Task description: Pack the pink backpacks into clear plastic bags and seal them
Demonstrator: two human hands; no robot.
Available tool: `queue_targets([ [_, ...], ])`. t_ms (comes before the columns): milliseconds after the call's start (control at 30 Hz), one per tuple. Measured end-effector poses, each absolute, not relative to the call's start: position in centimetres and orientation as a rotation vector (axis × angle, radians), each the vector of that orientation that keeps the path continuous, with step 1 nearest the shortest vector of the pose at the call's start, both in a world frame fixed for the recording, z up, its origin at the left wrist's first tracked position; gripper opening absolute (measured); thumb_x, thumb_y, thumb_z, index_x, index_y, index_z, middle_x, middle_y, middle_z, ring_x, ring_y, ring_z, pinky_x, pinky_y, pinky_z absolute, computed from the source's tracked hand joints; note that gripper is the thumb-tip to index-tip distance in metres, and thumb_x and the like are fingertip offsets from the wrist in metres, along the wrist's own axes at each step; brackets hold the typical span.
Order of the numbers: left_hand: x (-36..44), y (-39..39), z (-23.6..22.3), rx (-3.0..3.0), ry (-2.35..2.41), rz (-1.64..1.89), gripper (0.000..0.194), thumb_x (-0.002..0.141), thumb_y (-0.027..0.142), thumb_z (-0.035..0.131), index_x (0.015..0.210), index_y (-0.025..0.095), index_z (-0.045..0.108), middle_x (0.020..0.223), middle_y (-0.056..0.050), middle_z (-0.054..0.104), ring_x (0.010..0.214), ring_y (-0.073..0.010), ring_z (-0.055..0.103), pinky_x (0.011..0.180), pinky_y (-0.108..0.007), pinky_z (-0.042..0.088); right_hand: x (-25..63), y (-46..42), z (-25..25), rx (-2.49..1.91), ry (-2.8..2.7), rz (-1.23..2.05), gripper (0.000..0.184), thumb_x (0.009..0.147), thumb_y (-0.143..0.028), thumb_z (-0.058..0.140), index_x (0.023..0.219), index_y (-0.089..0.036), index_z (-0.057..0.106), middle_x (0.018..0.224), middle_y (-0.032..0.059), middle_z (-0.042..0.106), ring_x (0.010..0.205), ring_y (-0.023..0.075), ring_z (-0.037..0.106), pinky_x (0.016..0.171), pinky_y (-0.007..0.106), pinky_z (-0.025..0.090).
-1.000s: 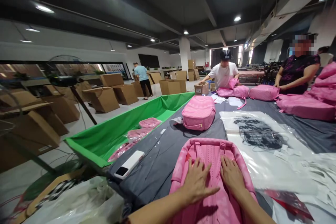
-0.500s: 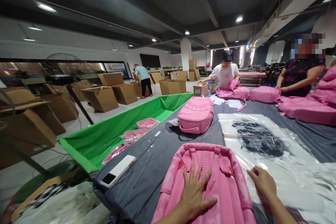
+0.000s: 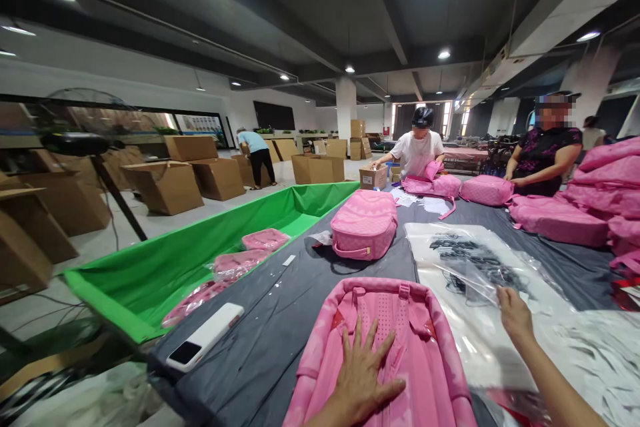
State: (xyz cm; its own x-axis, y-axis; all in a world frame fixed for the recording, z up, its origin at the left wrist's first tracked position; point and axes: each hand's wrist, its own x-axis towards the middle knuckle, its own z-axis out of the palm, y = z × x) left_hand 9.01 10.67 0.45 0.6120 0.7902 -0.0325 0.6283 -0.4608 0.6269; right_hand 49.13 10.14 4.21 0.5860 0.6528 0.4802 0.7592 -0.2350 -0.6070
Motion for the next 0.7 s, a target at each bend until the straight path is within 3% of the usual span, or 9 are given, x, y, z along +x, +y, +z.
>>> queue_targets([
  [100,9.0,10.7,-0.2,2.232,1.026,0.476,0.086,0.081,0.083,0.053,0.154,0.038,0.041,0.171,-0.008,0.016,0.156,-0.0418,-0.011,0.110,-0.067,-0.031,44.8,10.5,6.8,-1.810,-1.308,-0.029,0.076,0.067,-0.100,0.023,0.061,-0.027,0.046,0.056,0.0036,0.055,0.054,0.0213,0.053,0.056,0.035,0.044],
  [167,9.8,10.5,-0.7,2.120,0.948,0.623,0.089,0.074,0.079,0.064,0.147,0.029,0.054,0.166,-0.012,0.032,0.157,-0.0402,0.002,0.118,-0.061,-0.023,40.7,10.5,7.8,-1.700,-1.430,0.064,0.075,0.069,-0.100,0.029,0.061,-0.027,0.045,0.056,0.0015,0.051,0.055,0.0194,0.051,0.056,0.033,0.044],
  [267,12.2,9.9,-0.8,1.628,0.893,0.786,0.097,0.062,0.083,0.069,0.135,0.019,0.063,0.144,-0.018,0.058,0.142,-0.0397,0.041,0.122,-0.058,0.019,34.1,9.8,8.0,-1.559,-1.560,0.193,0.070,0.080,-0.092,0.032,0.061,-0.026,0.043,0.056,-0.0004,0.047,0.052,0.0169,0.047,0.051,0.030,0.040],
  [333,13.7,9.6,-0.2,1.270,0.855,0.879,0.093,0.065,0.085,0.063,0.126,0.015,0.064,0.125,-0.018,0.068,0.120,-0.0348,0.060,0.104,-0.050,0.045,30.2,8.9,7.3,-1.483,-1.621,0.270,0.066,0.086,-0.087,0.035,0.060,-0.026,0.043,0.055,-0.0006,0.048,0.051,0.0164,0.046,0.049,0.029,0.039],
  [367,14.1,9.4,0.2,1.151,0.829,0.946,0.087,0.066,0.085,0.063,0.117,0.015,0.066,0.114,-0.016,0.071,0.109,-0.0314,0.065,0.094,-0.045,0.050,28.6,8.4,6.9,-1.453,-1.648,0.301,0.065,0.087,-0.085,0.036,0.060,-0.026,0.043,0.055,-0.0004,0.049,0.051,0.0166,0.047,0.049,0.029,0.039],
  [467,13.4,9.3,1.0,1.031,0.791,1.191,0.063,0.062,0.076,0.074,0.080,0.017,0.064,0.078,-0.007,0.067,0.081,-0.0228,0.064,0.077,-0.034,0.050,25.9,7.6,5.4,-1.443,-1.695,0.374,0.064,0.084,-0.085,0.043,0.061,-0.025,0.049,0.056,0.0011,0.055,0.054,0.0191,0.054,0.054,0.030,0.044],
  [567,10.1,9.1,0.6,1.348,1.067,1.135,0.049,0.075,0.064,0.068,0.064,0.019,0.056,0.063,-0.002,0.058,0.067,-0.0186,0.057,0.066,-0.031,0.047,25.6,8.0,4.6,-1.532,-1.583,0.446,0.067,0.081,-0.090,0.034,0.063,-0.027,0.048,0.055,0.0030,0.058,0.051,0.0214,0.057,0.054,0.033,0.047],
  [633,7.5,8.8,-0.1,1.517,1.296,0.990,0.035,0.079,0.049,0.066,0.066,0.018,0.059,0.065,-0.004,0.060,0.069,-0.0211,0.059,0.070,-0.034,0.048,25.9,8.8,4.6,-1.570,-1.493,0.468,0.067,0.082,-0.091,0.024,0.063,-0.028,0.041,0.051,0.0027,0.054,0.044,0.0209,0.053,0.047,0.033,0.044],
  [700,5.8,8.1,-0.6,1.644,1.407,0.922,0.024,0.079,0.036,0.065,0.090,0.015,0.069,0.092,-0.011,0.071,0.091,-0.0284,0.063,0.087,-0.040,0.049,26.0,9.6,4.8,-1.569,-1.479,0.428,0.067,0.080,-0.092,0.021,0.064,-0.029,0.037,0.050,0.0017,0.050,0.044,0.0204,0.051,0.044,0.033,0.041],
])
